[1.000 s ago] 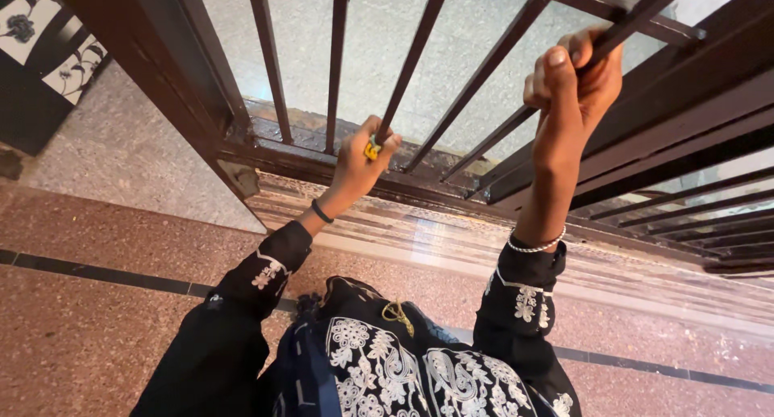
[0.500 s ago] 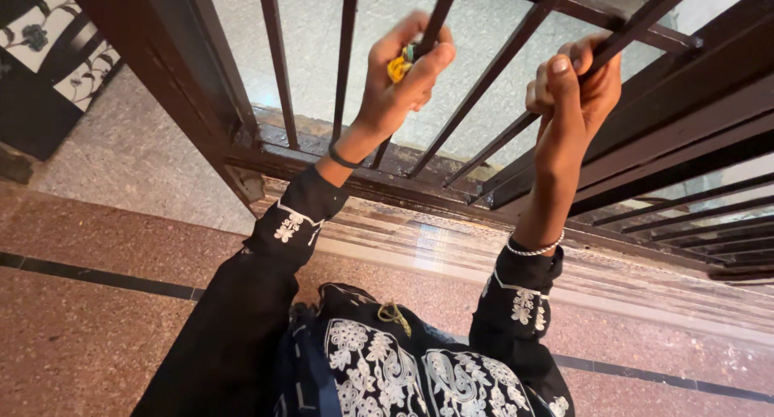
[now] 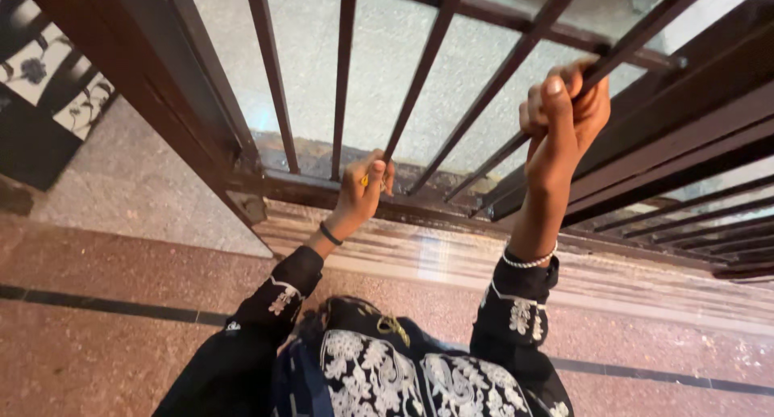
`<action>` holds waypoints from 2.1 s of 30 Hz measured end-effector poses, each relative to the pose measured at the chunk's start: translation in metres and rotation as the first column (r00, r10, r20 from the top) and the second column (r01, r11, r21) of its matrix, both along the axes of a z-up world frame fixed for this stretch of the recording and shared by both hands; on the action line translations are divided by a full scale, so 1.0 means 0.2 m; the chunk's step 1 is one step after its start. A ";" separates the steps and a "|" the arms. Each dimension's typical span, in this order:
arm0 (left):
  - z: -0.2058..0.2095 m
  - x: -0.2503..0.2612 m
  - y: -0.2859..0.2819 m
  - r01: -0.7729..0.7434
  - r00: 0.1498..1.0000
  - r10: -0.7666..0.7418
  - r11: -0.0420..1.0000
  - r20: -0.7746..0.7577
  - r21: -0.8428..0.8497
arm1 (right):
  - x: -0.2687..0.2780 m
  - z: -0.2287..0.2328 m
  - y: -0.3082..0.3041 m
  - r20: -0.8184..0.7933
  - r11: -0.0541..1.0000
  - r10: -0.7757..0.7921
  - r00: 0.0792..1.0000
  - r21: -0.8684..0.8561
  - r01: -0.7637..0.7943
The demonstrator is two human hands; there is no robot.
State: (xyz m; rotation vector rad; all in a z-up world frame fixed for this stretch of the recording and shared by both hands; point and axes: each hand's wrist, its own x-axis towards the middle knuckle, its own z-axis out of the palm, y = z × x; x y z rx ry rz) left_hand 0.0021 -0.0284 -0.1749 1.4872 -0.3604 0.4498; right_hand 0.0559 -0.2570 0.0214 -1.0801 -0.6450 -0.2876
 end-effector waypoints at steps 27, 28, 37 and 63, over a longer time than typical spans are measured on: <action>0.70 0.11 -0.11 -0.189 0.967 0.185 0.982 0.176 0.005 | 0.02 0.01 -0.08 -0.019 0.992 0.097 0.995 -0.080 -0.098; 0.65 0.11 -0.11 -0.189 0.971 0.186 0.982 0.147 0.006 | 0.01 0.00 -0.06 -0.023 0.995 0.080 0.997 -0.059 -0.081; 0.19 0.06 -0.08 -0.139 0.988 0.138 0.990 -0.074 -0.004 | 0.00 0.01 0.04 -0.020 0.992 -0.110 0.994 0.053 0.111; 0.85 0.15 -0.14 -0.196 0.952 0.201 0.980 0.231 -0.042 | -0.01 0.02 0.04 -0.011 0.998 -0.034 0.999 0.055 0.034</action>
